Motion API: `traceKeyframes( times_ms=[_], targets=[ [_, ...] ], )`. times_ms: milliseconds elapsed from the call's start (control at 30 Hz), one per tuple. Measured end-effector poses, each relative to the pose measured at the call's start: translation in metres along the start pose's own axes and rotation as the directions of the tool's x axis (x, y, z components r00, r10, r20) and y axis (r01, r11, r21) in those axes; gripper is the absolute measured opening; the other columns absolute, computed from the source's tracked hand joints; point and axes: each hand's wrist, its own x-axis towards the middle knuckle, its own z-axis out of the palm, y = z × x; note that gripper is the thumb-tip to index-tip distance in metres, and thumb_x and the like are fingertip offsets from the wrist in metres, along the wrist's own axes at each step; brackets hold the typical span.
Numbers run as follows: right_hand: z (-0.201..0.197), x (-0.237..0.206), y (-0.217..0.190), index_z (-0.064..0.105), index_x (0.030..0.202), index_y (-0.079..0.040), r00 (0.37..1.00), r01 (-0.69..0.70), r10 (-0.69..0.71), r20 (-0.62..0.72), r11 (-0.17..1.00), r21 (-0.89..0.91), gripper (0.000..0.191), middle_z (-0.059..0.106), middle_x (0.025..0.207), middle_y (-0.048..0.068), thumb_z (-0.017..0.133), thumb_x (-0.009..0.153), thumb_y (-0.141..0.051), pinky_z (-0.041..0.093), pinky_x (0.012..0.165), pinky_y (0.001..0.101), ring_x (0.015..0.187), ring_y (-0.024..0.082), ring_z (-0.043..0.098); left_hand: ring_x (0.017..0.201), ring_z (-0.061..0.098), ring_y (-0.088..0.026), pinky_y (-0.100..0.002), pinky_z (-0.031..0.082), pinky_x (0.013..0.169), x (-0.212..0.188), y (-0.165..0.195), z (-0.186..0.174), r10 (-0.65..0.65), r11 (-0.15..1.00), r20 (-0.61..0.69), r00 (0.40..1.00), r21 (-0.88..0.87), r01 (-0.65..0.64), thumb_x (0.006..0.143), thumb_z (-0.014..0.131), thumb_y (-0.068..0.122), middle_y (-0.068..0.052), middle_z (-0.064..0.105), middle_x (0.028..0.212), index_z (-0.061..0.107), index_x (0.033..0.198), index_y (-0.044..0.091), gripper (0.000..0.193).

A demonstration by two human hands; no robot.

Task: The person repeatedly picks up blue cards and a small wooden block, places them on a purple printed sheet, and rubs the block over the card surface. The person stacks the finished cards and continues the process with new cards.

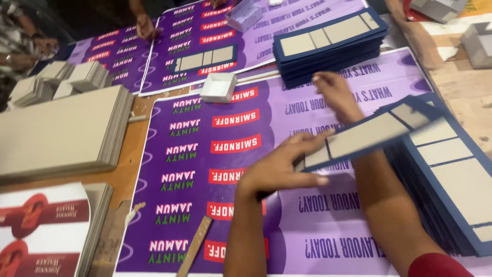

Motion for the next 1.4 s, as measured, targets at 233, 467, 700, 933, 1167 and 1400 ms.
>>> traceKeyframes(
  times_ms=[233, 467, 700, 933, 1167, 1400],
  targets=[
    [0.073, -0.01, 0.039, 0.072, 0.119, 0.0, 0.966, 0.242, -0.244, -0.089, 0.97, -0.036, 0.025, 0.078, 0.099, 0.009, 0.065, 0.099, -0.014, 0.058, 0.071, 0.0281, 0.08, 0.013, 0.071, 0.132, 0.043, -0.05, -0.06, 0.033, 0.11, 0.011, 0.048, 0.077, 0.172, 0.834, -0.366, 0.914, 0.548, 0.063, 0.069, 0.084, 0.062, -0.034, 0.043, 0.148, 0.038, 0.163, 0.018, 0.114],
    [0.085, -0.017, 0.036, 0.077, 0.115, 0.001, 0.965, 0.218, -0.196, -0.171, 0.969, 0.117, 0.022, 0.076, 0.092, 0.012, 0.07, 0.103, -0.015, 0.055, 0.07, 0.0304, 0.079, 0.014, 0.067, 0.121, 0.058, -0.018, -0.03, 0.05, 0.106, 0.026, -0.002, 0.051, 0.201, 0.702, -0.312, 0.928, -0.615, -0.359, 0.102, 0.056, 0.067, -0.016, 0.051, 0.145, 0.031, 0.167, -0.001, 0.097],
    [0.043, -0.037, -0.046, 0.053, 0.14, 0.01, 0.976, 0.023, -0.14, 0.167, 0.828, 0.56, 0.061, 0.066, 0.112, 0.016, 0.049, 0.112, -0.045, 0.05, 0.074, 0.0388, 0.09, 0.02, 0.064, 0.108, 0.066, -0.021, -0.031, 0.054, 0.084, 0.011, -0.018, 0.021, 0.19, 0.457, -0.476, 0.859, -0.731, -0.506, 0.102, 0.054, 0.071, -0.02, 0.063, 0.135, 0.049, 0.151, -0.006, 0.091],
    [0.035, -0.081, -0.115, 0.014, 0.161, -0.004, 0.723, 0.274, -0.534, 0.438, 0.804, 0.528, 0.111, 0.046, 0.148, 0.007, 0.082, 0.084, -0.046, 0.04, 0.113, 0.0432, 0.132, 0.02, 0.049, 0.14, 0.057, -0.034, -0.043, 0.053, 0.11, 0.022, -0.024, 0.008, 0.4, 0.916, -0.691, 0.602, 0.274, -0.294, 0.111, 0.041, 0.073, -0.025, 0.05, 0.156, 0.033, 0.165, 0.006, 0.087],
    [0.035, -0.083, -0.116, 0.042, 0.151, 0.006, 0.937, 0.077, -0.261, 0.233, 0.803, 0.591, 0.085, 0.059, 0.142, 0.019, 0.067, 0.088, -0.044, 0.054, 0.106, 0.0466, 0.122, 0.027, 0.058, 0.104, 0.071, -0.034, -0.045, 0.054, 0.091, 0.043, -0.093, -0.001, 0.076, 0.97, -0.932, 0.355, 0.152, 0.191, 0.097, 0.028, 0.066, -0.022, 0.064, 0.138, 0.029, 0.164, 0.01, 0.087],
    [0.018, -0.114, -0.13, 0.04, 0.152, 0.001, 0.926, 0.12, -0.293, 0.237, 0.825, 0.552, 0.092, 0.058, 0.141, 0.022, 0.072, 0.08, -0.046, 0.055, 0.099, 0.0469, 0.118, 0.03, 0.062, 0.113, 0.053, -0.041, -0.057, 0.037, 0.095, 0.066, -0.193, 0.001, 0.051, 0.563, -0.824, 0.564, 0.49, 0.666, 0.101, 0.054, 0.047, -0.024, 0.059, 0.127, 0.045, 0.152, 0.004, 0.067]
  ],
)
